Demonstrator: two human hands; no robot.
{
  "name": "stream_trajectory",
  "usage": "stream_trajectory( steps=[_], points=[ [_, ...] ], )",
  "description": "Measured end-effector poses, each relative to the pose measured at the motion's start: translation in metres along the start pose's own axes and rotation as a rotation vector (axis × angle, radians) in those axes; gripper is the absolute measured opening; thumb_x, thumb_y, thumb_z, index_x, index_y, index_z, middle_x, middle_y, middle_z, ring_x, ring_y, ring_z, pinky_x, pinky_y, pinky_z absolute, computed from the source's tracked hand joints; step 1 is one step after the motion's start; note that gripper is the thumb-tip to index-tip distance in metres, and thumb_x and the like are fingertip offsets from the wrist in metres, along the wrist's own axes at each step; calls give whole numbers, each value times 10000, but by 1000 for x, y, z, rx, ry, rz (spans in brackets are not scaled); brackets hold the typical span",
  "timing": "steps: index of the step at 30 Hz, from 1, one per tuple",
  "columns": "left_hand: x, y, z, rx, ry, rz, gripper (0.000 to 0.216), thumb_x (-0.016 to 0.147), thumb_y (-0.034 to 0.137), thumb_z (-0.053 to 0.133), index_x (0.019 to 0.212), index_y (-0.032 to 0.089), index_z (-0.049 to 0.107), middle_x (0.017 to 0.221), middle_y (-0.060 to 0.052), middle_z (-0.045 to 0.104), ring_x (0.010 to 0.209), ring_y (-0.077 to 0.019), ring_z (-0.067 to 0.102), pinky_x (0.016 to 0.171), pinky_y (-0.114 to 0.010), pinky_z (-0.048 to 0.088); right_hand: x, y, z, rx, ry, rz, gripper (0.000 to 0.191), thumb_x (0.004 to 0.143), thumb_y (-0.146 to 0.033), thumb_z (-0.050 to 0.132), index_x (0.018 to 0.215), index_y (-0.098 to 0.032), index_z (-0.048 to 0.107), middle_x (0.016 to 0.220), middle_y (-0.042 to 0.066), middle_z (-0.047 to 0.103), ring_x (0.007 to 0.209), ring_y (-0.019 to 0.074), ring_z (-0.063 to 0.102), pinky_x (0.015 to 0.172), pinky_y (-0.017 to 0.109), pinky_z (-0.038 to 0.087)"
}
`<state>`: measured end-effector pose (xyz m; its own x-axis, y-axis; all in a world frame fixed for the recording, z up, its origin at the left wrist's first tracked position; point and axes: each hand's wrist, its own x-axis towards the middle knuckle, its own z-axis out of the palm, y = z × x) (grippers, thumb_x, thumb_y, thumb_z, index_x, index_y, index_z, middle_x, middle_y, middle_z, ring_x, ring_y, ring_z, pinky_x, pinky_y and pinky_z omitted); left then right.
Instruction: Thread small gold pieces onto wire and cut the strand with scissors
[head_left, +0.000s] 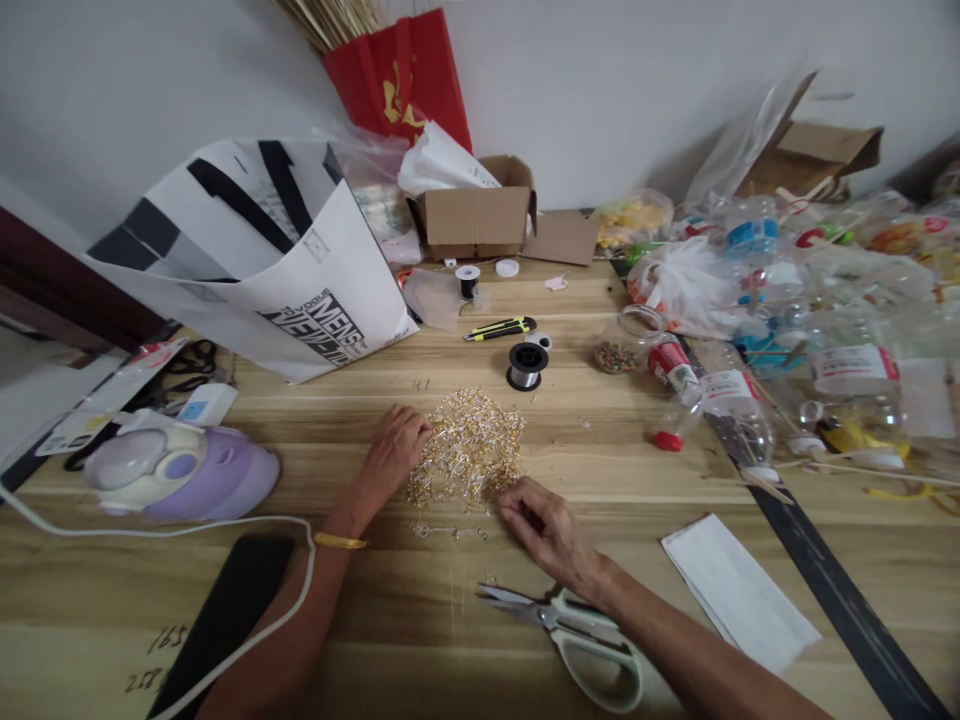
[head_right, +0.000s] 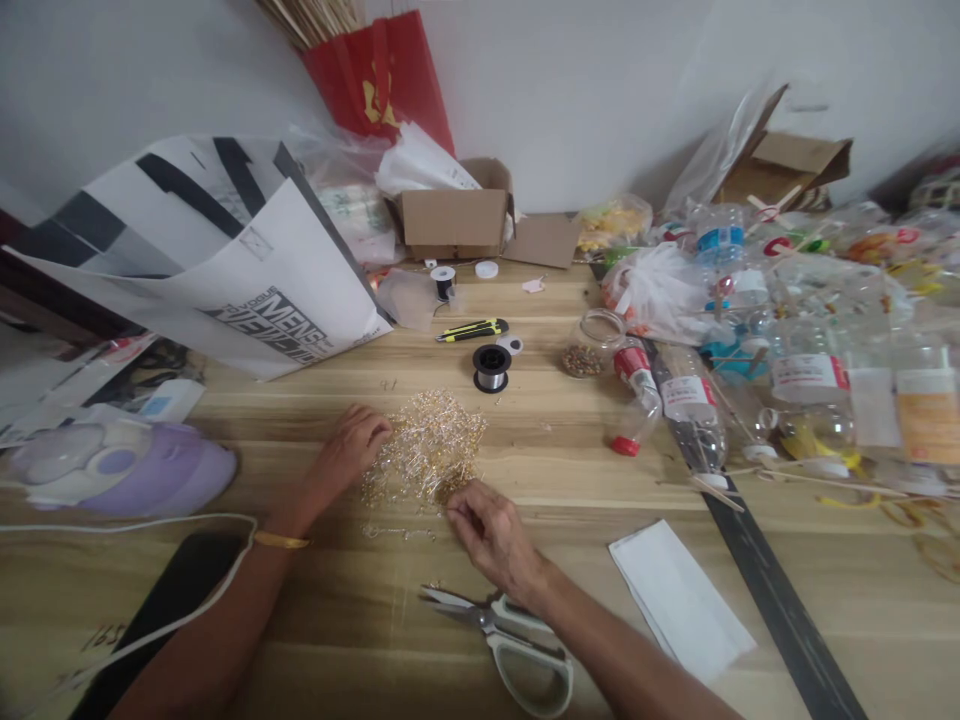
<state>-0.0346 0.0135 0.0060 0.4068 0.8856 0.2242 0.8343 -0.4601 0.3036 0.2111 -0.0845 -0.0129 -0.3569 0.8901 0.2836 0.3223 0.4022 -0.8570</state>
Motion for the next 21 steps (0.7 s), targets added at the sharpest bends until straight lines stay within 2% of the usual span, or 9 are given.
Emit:
stream_trajectory(
  steps=[3,5,7,11,15,21],
  points=[
    [-2,11,-4,-151,81,-95,120,846,198,496,757,169,571,807,-53,612,834,-206,531,791,-350,440,0,0,0,9,-7,15,130,909,-190,464,792,-180,520,719,18,521,647,129,486,597,236,391],
    [-6,24,-5,-333,112,-185,93,828,208,516,780,163,583,814,-45,633,806,-185,566,783,-326,452,0,0,0,17,-6,19,135,910,-194,461,789,-180,519,719,19,517,652,131,485,602,237,392],
    [-12,40,-3,-525,78,-271,108,819,243,530,772,165,588,760,-20,639,735,-158,579,728,-285,467,0,-1,0,20,1,22,136,909,-200,461,790,-178,524,725,23,524,660,133,490,606,238,394],
    [-26,69,9,-801,-51,-327,133,789,276,559,749,154,593,728,-16,630,706,-142,579,684,-253,466,0,-3,-2,21,40,26,144,907,-218,470,792,-172,545,719,20,530,634,125,485,587,230,390],
    [-33,86,22,-946,-124,-377,122,742,266,588,752,146,608,699,-10,616,667,-133,561,649,-242,455,0,-3,-2,39,106,25,133,895,-217,493,790,-169,560,707,13,531,621,116,485,571,218,388],
    [-32,99,24,-1037,-108,-456,100,679,240,633,693,143,614,668,-8,620,655,-132,555,634,-226,441,0,-1,-2,62,176,11,102,875,-203,517,795,-169,571,700,18,545,626,121,503,561,220,401]
  ],
)
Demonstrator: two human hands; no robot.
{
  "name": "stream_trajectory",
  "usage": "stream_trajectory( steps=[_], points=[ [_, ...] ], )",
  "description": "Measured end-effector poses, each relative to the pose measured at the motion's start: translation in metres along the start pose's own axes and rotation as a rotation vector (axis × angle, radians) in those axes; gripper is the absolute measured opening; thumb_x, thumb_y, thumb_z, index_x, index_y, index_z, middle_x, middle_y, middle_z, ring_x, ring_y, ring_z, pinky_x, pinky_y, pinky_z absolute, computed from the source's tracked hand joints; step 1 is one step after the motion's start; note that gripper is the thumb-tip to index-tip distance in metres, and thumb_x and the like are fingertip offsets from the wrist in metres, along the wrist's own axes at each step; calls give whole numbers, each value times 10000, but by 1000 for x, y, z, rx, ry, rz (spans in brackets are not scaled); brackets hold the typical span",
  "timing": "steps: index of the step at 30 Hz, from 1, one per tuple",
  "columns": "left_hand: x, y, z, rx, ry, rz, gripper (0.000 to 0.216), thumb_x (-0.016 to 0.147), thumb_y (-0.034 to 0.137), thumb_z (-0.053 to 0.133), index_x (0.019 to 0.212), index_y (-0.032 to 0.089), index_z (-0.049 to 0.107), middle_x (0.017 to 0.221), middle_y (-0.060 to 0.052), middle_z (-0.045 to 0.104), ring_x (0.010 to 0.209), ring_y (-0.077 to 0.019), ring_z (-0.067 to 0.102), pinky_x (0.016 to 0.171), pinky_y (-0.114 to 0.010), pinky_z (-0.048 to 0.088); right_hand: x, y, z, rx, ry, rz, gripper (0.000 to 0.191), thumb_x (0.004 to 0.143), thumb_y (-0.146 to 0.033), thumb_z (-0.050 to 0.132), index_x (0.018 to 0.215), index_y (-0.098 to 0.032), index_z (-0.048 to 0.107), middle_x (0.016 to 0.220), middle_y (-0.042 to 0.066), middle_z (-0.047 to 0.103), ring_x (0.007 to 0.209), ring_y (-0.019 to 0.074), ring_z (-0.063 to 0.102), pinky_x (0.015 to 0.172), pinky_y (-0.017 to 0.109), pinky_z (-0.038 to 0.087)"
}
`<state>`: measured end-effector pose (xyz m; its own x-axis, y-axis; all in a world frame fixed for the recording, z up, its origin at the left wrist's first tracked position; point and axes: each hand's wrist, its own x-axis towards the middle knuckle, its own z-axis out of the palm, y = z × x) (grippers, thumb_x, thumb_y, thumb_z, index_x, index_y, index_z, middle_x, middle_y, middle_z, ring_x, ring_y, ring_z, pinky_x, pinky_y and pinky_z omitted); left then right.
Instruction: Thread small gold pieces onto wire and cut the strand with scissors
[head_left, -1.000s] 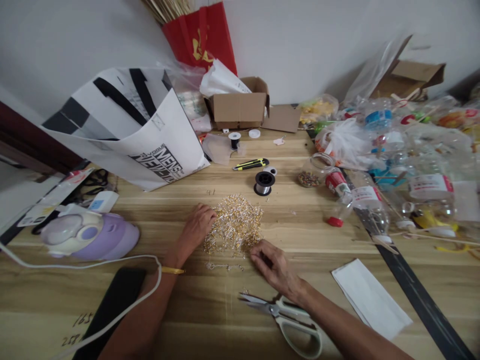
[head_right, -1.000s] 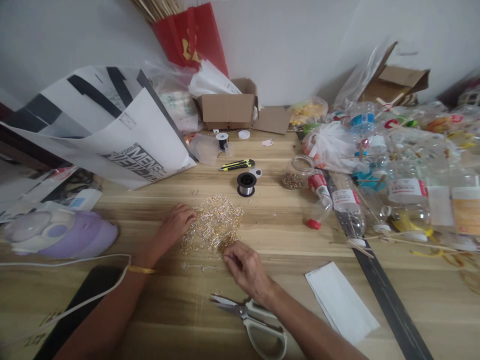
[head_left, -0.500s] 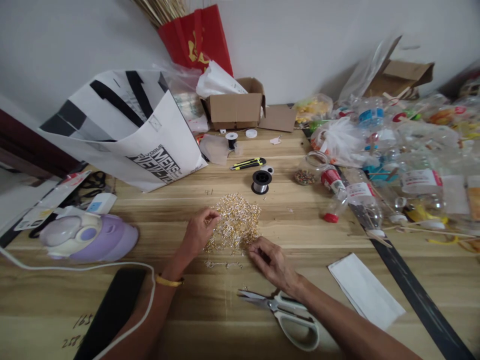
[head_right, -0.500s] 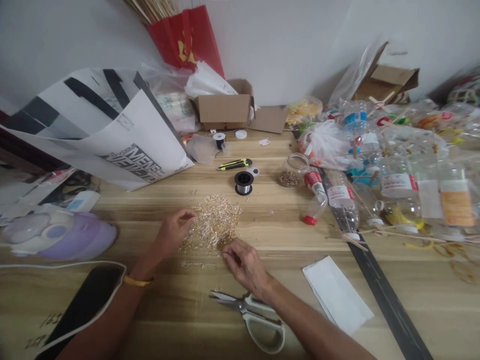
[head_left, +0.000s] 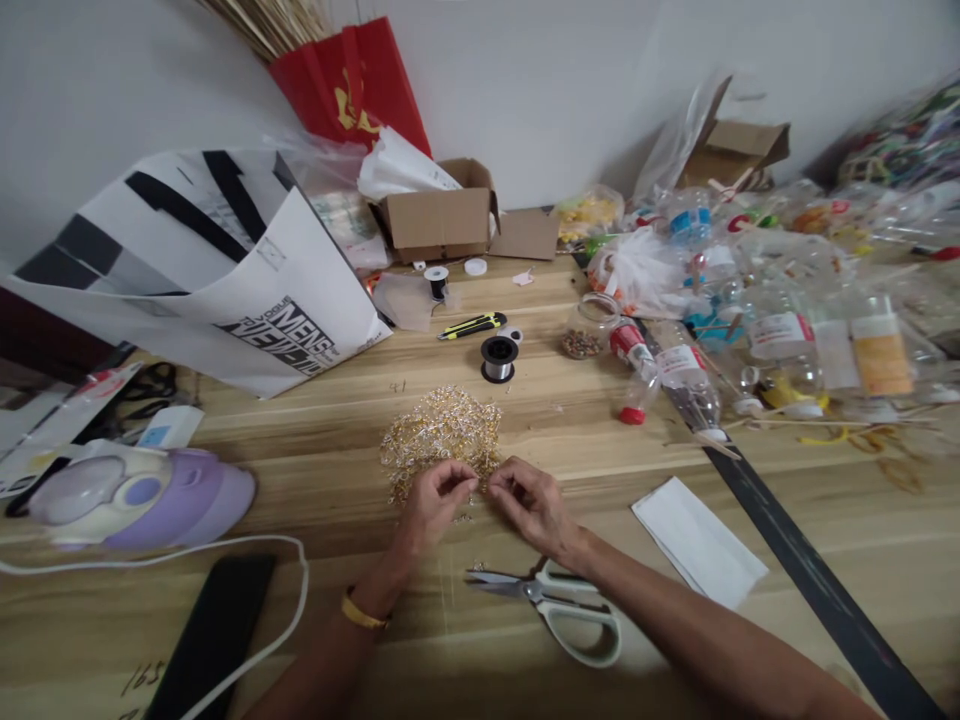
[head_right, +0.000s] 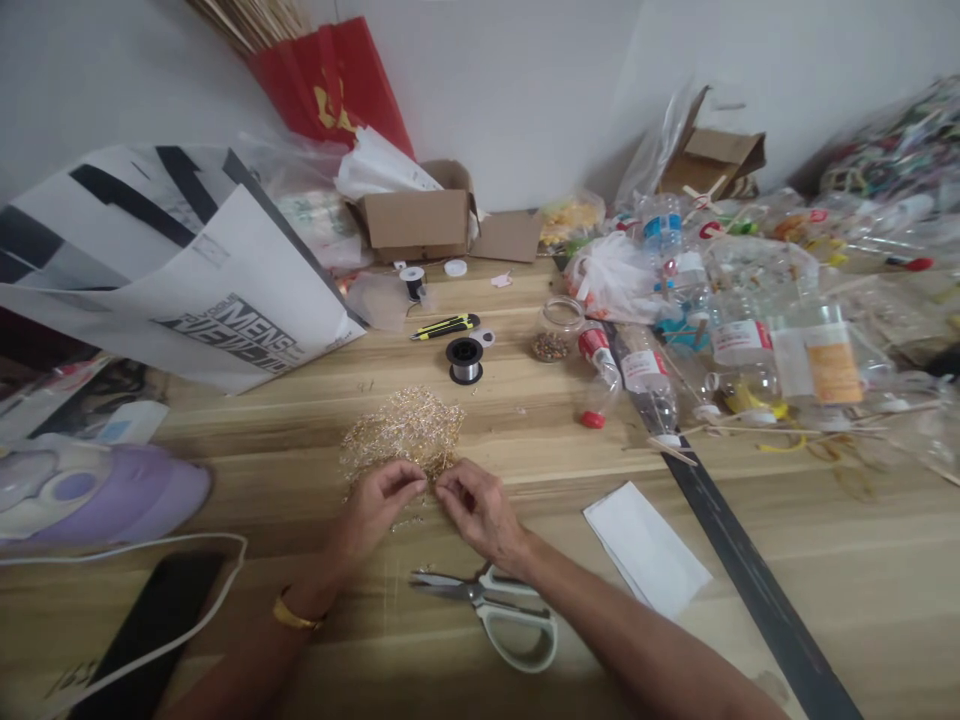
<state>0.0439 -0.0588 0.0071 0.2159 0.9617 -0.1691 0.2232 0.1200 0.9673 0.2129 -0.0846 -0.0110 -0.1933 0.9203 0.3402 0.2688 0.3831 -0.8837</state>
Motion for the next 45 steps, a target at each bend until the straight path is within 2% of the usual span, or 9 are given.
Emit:
stream_trajectory(
  steps=[5,21,45],
  points=[
    [-1,-1,3,-44,-12,-24,97,670,240,642,677,145,619,651,-1,620,637,-126,546,624,-223,435,0,-2,0,-6,23,-19,114,876,-209,514,784,-171,571,682,16,534,606,118,486,536,218,396],
    [-2,-4,2,-48,-14,-25,69,683,207,637,682,139,628,651,0,623,638,-121,558,622,-215,440,-1,0,1,-45,-27,-15,97,868,-197,513,787,-168,557,667,-9,489,554,88,438,500,199,340],
    [-2,-2,3,-23,-10,-52,114,669,256,645,681,144,628,657,-8,626,647,-131,552,630,-223,435,0,-1,0,-54,-46,10,99,864,-197,514,775,-171,549,676,-2,507,567,96,455,508,205,352]
  ],
)
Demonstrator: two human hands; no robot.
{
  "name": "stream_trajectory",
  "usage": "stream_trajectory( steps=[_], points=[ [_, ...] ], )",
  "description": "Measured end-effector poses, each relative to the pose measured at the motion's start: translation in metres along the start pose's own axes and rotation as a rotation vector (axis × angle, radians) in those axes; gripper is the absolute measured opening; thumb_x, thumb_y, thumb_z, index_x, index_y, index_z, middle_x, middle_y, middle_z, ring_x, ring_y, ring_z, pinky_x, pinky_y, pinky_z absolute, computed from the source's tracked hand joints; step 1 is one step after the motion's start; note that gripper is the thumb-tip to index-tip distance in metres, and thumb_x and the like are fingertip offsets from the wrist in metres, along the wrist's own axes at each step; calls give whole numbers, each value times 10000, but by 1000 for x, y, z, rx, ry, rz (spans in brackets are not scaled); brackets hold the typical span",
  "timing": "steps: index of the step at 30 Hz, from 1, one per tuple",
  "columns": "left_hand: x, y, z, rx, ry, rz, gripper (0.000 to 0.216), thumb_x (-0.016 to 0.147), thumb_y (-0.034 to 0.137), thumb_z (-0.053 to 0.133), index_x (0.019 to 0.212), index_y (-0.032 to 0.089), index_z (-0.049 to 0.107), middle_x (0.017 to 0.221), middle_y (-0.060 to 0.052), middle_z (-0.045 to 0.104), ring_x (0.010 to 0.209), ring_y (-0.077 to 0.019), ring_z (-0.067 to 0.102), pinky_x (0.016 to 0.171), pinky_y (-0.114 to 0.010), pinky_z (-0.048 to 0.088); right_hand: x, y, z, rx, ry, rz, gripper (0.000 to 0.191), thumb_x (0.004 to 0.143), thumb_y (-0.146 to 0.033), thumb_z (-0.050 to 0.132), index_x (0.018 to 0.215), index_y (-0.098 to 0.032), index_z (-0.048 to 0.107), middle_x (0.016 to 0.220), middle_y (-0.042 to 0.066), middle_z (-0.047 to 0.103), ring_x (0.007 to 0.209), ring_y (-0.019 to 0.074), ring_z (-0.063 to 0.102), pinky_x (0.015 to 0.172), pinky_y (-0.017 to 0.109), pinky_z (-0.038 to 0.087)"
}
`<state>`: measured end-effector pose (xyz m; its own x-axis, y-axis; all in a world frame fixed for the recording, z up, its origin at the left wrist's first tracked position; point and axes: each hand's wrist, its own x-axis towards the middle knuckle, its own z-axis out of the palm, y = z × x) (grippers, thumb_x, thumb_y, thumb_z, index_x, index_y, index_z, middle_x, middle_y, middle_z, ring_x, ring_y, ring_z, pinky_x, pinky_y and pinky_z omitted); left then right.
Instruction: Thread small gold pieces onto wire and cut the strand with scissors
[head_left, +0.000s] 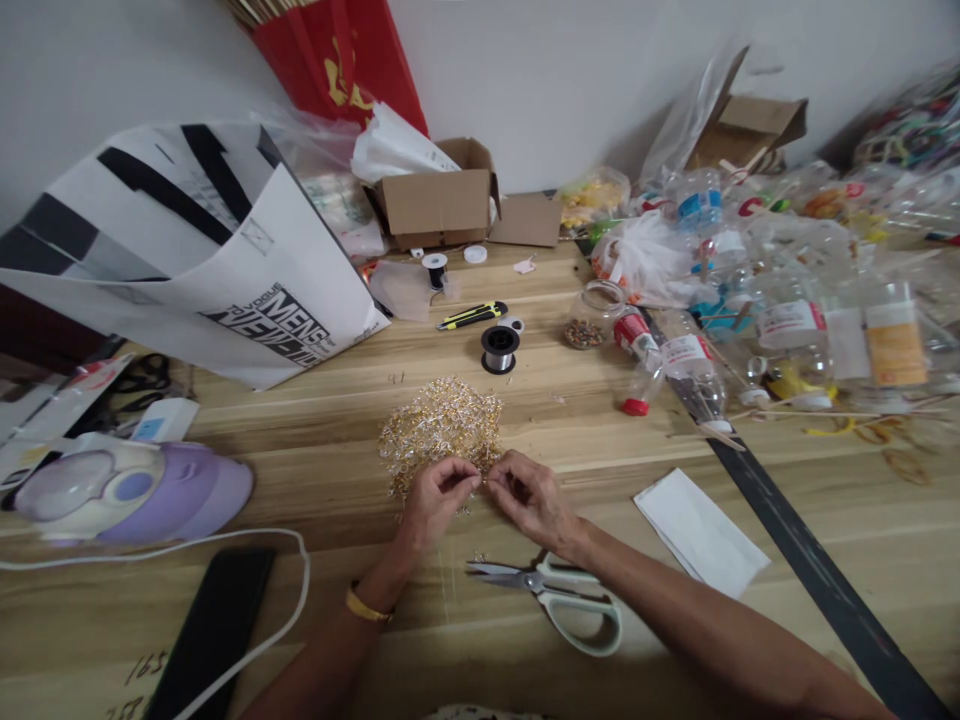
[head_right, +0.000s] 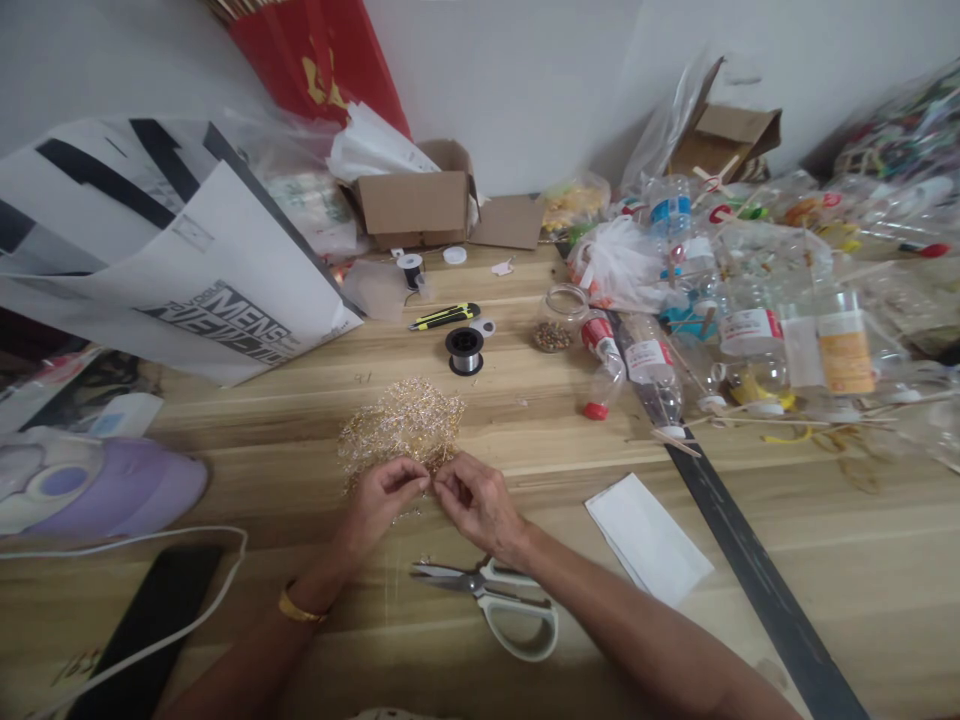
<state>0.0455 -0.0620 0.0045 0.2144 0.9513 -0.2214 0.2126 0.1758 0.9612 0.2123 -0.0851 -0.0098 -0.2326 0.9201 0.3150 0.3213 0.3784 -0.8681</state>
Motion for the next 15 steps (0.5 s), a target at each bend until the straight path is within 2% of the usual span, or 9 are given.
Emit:
stream_trajectory(
  steps=[15],
  points=[
    [0,-1,0,-13,13,-3,107,661,241,653,670,138,625,640,-2,610,625,-122,540,611,-216,420,-1,3,2,-5,11,-14,74,851,-172,526,783,-169,555,678,-3,513,565,94,455,516,201,357]
  ],
)
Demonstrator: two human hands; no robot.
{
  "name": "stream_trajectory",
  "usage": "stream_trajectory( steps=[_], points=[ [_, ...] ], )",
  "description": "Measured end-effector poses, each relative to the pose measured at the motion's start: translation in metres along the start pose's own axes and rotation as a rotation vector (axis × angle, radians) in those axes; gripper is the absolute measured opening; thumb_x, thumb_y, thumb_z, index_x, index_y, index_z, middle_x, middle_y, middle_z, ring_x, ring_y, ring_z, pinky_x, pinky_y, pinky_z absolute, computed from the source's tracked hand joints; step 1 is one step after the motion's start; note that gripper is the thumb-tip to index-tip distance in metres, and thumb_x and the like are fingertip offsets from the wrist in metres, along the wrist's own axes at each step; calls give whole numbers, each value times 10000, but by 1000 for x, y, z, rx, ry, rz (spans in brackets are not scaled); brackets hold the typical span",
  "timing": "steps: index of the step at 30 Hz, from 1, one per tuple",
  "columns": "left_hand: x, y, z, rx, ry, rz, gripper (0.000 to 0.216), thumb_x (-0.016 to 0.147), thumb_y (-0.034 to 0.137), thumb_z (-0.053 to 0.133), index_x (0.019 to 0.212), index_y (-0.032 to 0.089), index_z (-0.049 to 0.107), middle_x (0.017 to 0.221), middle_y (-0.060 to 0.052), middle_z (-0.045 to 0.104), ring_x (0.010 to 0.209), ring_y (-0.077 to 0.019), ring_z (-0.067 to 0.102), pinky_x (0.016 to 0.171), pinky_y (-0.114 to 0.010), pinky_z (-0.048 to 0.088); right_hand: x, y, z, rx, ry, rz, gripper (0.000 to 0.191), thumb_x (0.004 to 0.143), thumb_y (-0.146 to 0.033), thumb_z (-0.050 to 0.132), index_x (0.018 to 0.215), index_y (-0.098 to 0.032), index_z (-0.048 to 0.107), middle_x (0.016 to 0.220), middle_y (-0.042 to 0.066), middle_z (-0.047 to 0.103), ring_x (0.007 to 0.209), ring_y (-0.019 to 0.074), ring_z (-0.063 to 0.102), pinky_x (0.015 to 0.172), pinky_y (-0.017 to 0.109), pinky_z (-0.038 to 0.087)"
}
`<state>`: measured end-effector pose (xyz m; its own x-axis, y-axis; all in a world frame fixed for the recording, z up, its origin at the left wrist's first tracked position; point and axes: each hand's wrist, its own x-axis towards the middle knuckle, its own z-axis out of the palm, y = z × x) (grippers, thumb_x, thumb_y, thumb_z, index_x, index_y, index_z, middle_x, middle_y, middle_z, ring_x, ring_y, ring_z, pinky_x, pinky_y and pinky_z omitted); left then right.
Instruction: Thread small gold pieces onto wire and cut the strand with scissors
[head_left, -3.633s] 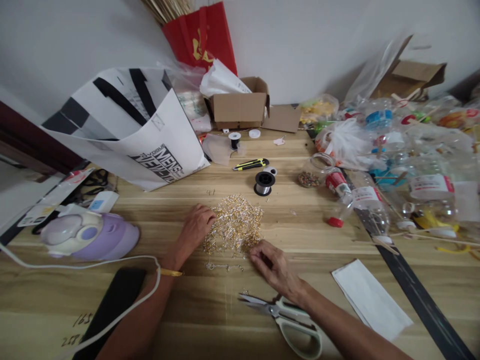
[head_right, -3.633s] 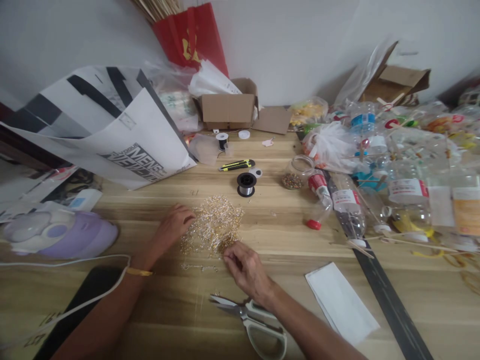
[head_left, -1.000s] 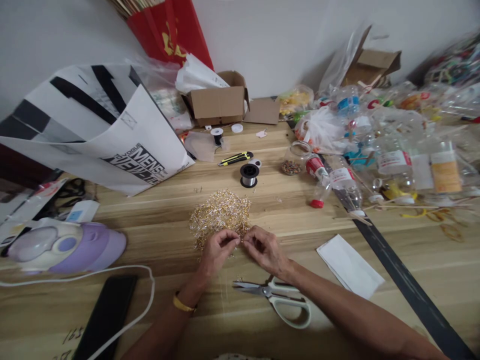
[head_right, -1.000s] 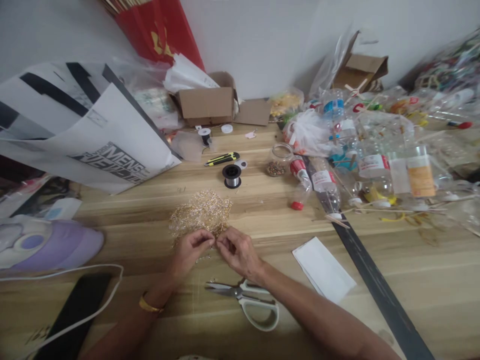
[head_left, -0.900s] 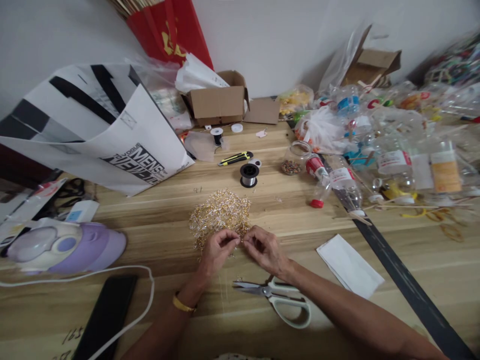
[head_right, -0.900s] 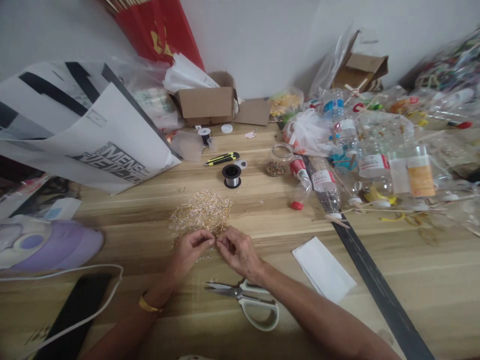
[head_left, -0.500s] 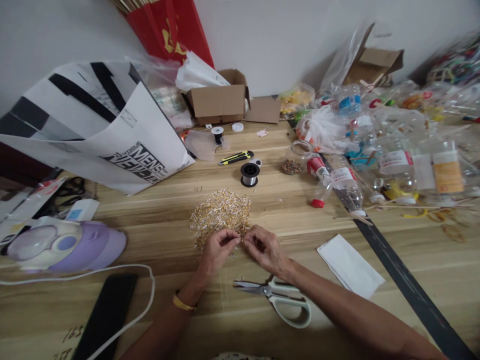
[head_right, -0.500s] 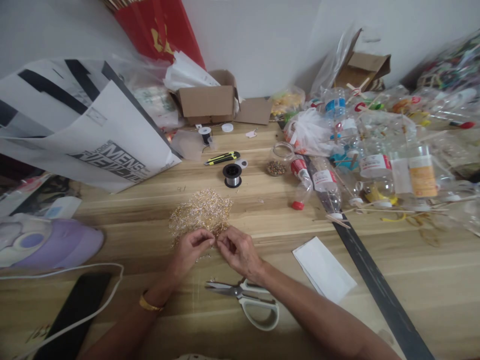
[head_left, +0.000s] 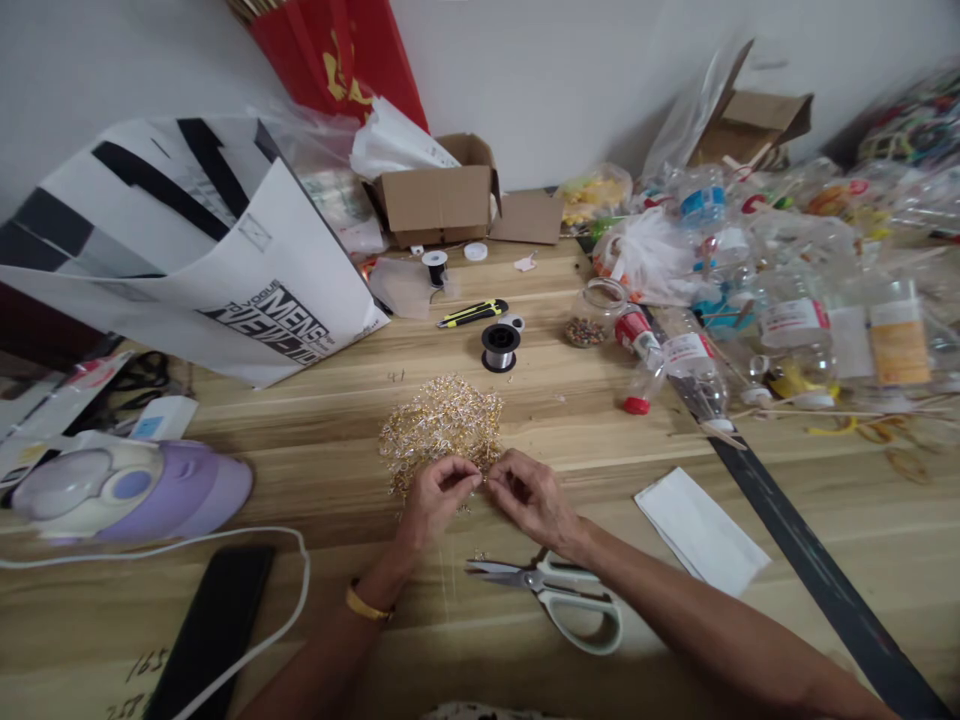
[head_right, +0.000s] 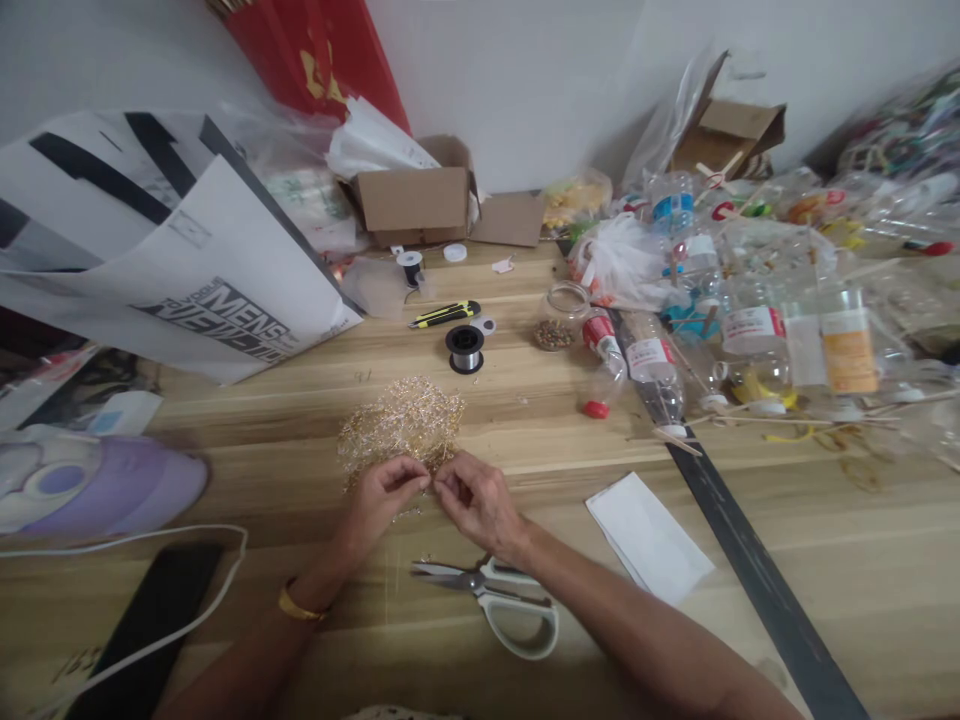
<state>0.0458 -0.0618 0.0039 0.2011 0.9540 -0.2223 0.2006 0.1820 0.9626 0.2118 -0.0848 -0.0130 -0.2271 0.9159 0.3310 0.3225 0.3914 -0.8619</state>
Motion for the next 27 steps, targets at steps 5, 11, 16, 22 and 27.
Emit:
stream_trajectory(
  steps=[5,11,16,22,27],
  points=[
    [0,0,0,2,-9,-1,124,652,257,662,664,140,624,637,-9,614,624,-127,539,605,-220,417,0,0,0,3,3,-3,93,863,-199,520,785,-169,562,673,1,518,570,99,462,517,204,371],
    [-1,-1,0,19,-30,13,114,676,251,660,679,139,637,651,-15,628,630,-129,548,608,-219,424,1,-1,0,-3,-4,5,96,864,-203,519,783,-170,562,678,5,526,574,101,473,527,209,377],
    [-1,-4,-1,31,-52,36,88,679,230,658,696,144,649,675,-21,649,654,-139,568,634,-227,443,2,-3,-1,1,-2,11,111,867,-223,516,778,-173,559,671,4,522,565,104,469,512,208,366],
    [-1,-7,-1,66,-57,61,73,689,217,643,716,150,655,714,-32,663,701,-153,582,674,-239,454,1,-2,0,-1,5,18,97,862,-216,524,784,-172,560,671,5,521,570,105,476,516,210,367],
    [-2,-7,0,79,-60,69,75,703,220,637,731,152,649,733,-36,661,714,-158,583,675,-242,457,1,-1,0,-3,7,13,104,869,-224,522,791,-172,567,690,11,536,564,101,469,507,209,363]
  ],
)
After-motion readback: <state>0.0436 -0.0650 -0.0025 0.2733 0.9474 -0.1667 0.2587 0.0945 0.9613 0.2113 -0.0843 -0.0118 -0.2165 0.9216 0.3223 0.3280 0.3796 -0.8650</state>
